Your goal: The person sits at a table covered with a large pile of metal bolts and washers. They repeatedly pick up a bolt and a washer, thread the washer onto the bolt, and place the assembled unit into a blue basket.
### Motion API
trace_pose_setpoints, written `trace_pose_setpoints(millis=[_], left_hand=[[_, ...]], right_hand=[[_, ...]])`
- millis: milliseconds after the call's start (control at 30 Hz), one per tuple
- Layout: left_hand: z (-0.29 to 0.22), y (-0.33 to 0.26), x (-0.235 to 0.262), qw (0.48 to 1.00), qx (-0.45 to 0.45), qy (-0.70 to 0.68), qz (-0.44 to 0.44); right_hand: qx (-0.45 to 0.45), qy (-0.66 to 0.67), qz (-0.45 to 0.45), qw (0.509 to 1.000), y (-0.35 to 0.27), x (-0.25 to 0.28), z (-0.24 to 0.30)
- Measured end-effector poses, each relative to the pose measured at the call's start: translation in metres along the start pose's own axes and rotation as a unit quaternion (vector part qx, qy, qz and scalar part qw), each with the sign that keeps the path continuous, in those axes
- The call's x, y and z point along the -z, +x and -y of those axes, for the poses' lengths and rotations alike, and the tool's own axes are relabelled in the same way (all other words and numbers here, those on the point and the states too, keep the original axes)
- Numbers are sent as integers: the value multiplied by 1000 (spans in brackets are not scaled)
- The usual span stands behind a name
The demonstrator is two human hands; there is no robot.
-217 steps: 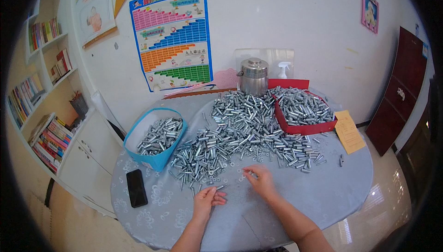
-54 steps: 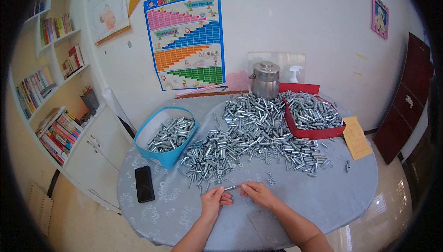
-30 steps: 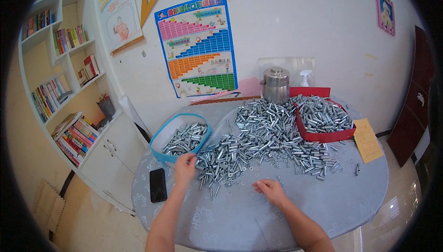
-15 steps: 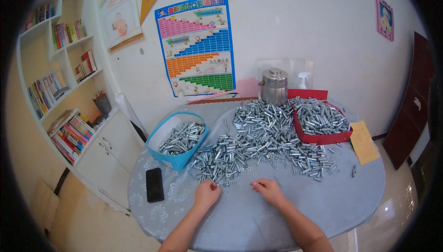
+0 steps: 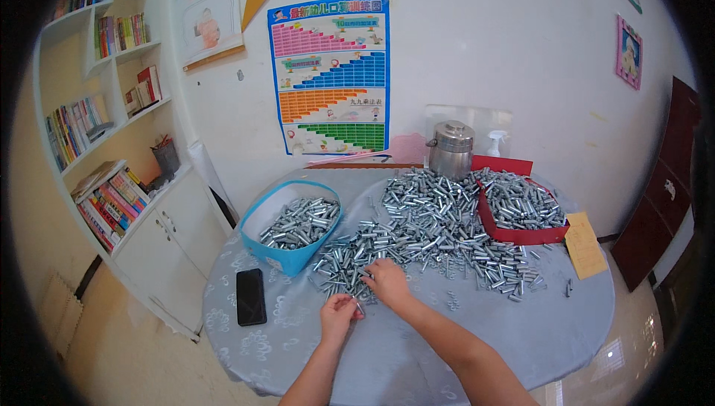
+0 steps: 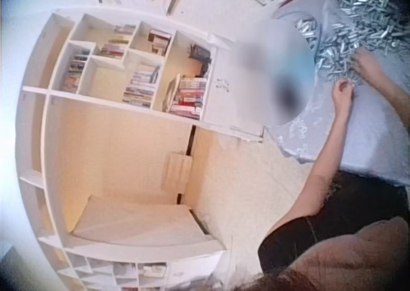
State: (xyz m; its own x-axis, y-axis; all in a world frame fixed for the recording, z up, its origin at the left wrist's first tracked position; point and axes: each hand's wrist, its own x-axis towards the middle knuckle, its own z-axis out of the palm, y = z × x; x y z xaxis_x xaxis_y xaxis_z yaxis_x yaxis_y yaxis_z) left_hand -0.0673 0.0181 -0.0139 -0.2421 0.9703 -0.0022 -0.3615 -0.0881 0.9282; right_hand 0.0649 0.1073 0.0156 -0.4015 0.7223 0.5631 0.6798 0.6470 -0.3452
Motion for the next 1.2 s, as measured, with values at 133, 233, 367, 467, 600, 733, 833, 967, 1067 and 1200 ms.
trace_pose_setpoints(millis=[133, 233, 367, 467, 600, 733, 833, 967, 1067, 1200], left_hand=[[-1, -1, 0, 999, -3, -45, 16], [3, 2, 5, 996, 1, -77, 34], [-8, -5, -6, 993, 17, -107, 39], [-12, -11, -15, 990, 41, -120, 58], [-8, -16, -19, 982, 62, -158, 77], [-7, -19, -21, 966, 104, -211, 102], [-7, -21, -24, 963, 118, -220, 106], [-5, -22, -24, 962, 133, -214, 109], [-5, -23, -25, 959, 139, -220, 112], [2, -22, -24, 962, 132, -213, 109]], right_hand=[[-1, -17, -10, 1000, 0, -10, -10], [-27, 31, -14, 999, -6, 5, -7], [-176, 231, 20, 956, -31, 32, -6], [-245, 416, 55, 874, -64, 37, -16], [-284, 600, 65, 745, -82, 58, -2], [-264, 592, -13, 761, -94, 57, 4], [-283, 581, -17, 763, -100, 53, -1], [-270, 603, -21, 750, -103, 47, -4], [-280, 612, -14, 739, -104, 45, -4], [-281, 626, -10, 727, -104, 48, -2]])
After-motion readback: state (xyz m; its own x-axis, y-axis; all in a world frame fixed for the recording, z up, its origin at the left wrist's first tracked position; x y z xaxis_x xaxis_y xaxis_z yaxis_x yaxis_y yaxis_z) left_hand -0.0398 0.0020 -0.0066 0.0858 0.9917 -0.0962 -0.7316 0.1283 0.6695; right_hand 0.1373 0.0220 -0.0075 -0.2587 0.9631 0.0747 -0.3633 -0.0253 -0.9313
